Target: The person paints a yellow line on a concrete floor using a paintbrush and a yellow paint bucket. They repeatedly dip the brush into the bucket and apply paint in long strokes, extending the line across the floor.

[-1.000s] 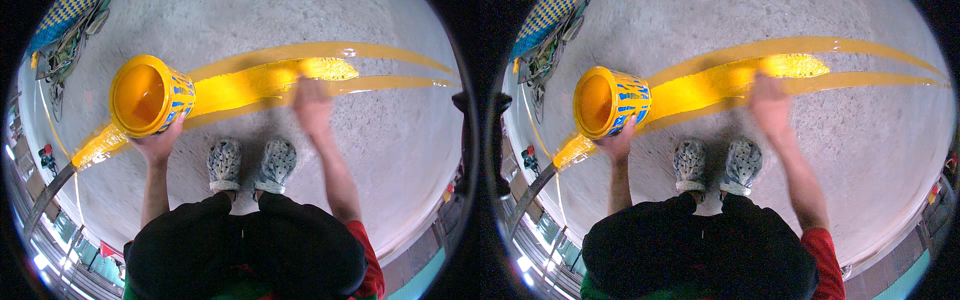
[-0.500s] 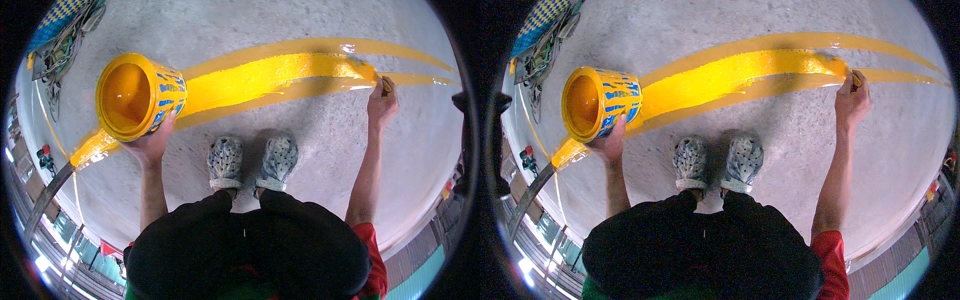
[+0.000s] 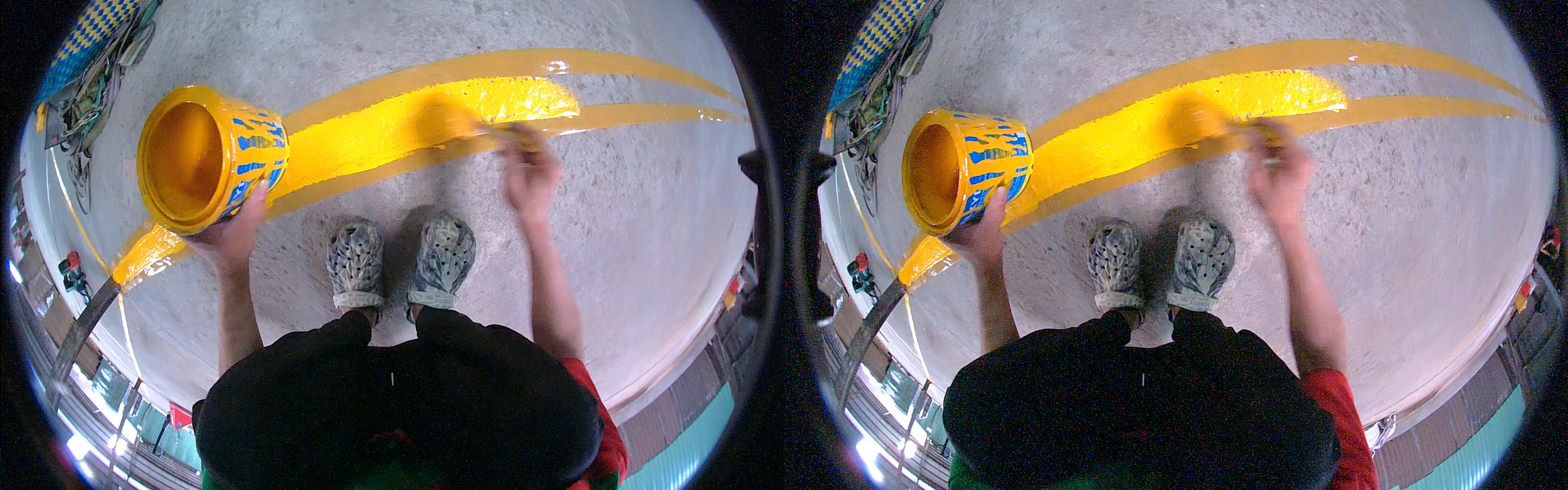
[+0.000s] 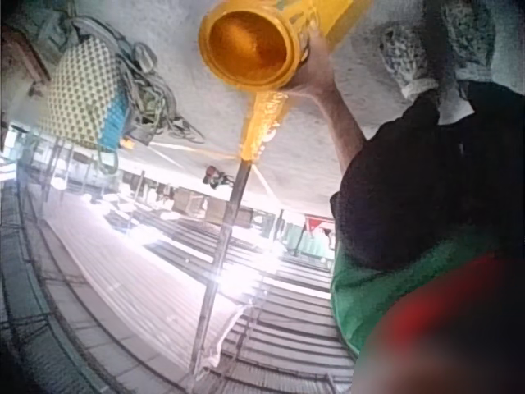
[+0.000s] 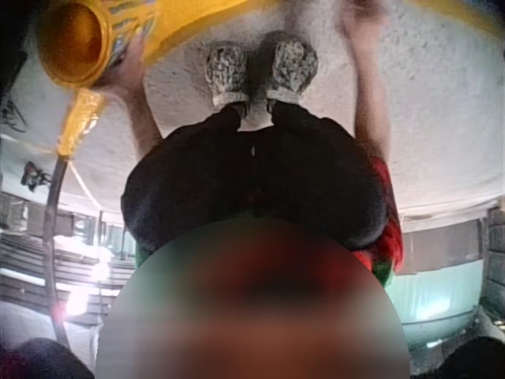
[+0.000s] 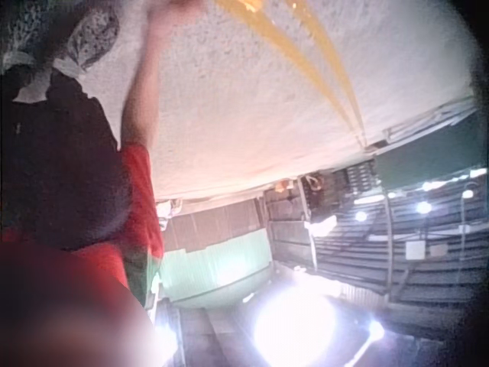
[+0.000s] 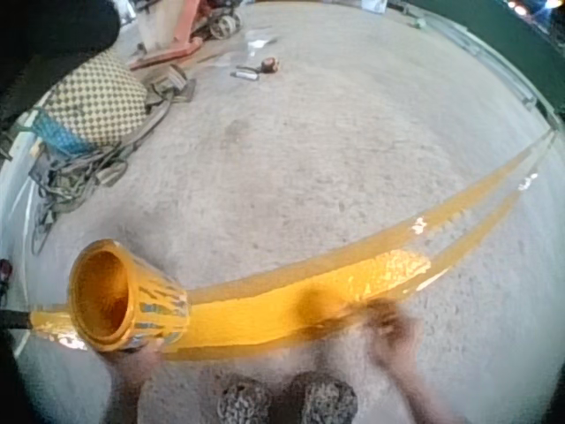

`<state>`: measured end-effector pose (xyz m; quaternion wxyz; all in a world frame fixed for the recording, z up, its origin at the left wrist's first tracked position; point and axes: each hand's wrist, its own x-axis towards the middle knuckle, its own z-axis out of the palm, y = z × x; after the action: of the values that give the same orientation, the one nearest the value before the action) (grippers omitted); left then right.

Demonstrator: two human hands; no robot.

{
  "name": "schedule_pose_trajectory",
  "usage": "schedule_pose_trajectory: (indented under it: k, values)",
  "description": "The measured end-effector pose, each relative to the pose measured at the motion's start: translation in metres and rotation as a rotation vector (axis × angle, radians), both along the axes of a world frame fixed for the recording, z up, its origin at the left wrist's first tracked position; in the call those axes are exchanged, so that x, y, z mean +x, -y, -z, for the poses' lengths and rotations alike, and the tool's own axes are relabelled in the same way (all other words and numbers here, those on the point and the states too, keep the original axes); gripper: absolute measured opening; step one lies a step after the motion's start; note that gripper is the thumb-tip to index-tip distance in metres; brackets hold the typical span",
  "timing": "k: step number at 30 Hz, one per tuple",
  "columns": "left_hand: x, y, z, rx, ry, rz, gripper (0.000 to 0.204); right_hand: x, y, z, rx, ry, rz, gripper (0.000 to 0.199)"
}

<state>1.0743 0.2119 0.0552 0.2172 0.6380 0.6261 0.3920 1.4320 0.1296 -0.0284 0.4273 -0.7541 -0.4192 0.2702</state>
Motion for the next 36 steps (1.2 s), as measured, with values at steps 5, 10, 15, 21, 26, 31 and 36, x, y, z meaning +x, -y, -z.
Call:
schedule_pose_trajectory:
  k: [5, 10, 15, 21, 26, 31, 36]
  values:
    - [0.002, 0.002, -0.001, -0.010, 0.178, -0.004, 0.068, 0.135, 0.000, -0.009, 0.066, 0.798, 0.215, 0.016]
    - [0.007, -0.001, 0.002, 0.000, 0.088, 0.023, 0.097, 0.021, -0.003, -0.003, 0.104, 0.864, -0.252, 0.035]
    - [0.016, 0.002, -0.001, -0.092, 0.105, -0.003, 0.093, -0.139, -0.003, 0.004, 0.254, -0.045, -0.597, 0.028]
    - [0.007, -0.001, -0.004, 0.030, -0.050, 0.003, 0.078, 0.025, -0.039, 0.018, -0.058, -0.159, 0.175, 0.017]
    - [-0.001, -0.001, 0.000, -0.039, 0.051, 0.028, 0.095, 0.168, -0.033, -0.002, 0.045, 0.824, 0.283, 0.011]
    - [0.004, 0.000, 0.002, -0.055, -0.030, -0.011, 0.099, 0.015, -0.022, 0.000, -0.132, 0.796, -0.324, 0.027]
    - [0.003, 0.000, 0.004, -0.024, -0.140, 0.018, 0.101, -0.150, -0.020, -0.002, 0.223, -0.139, -0.535, 0.019]
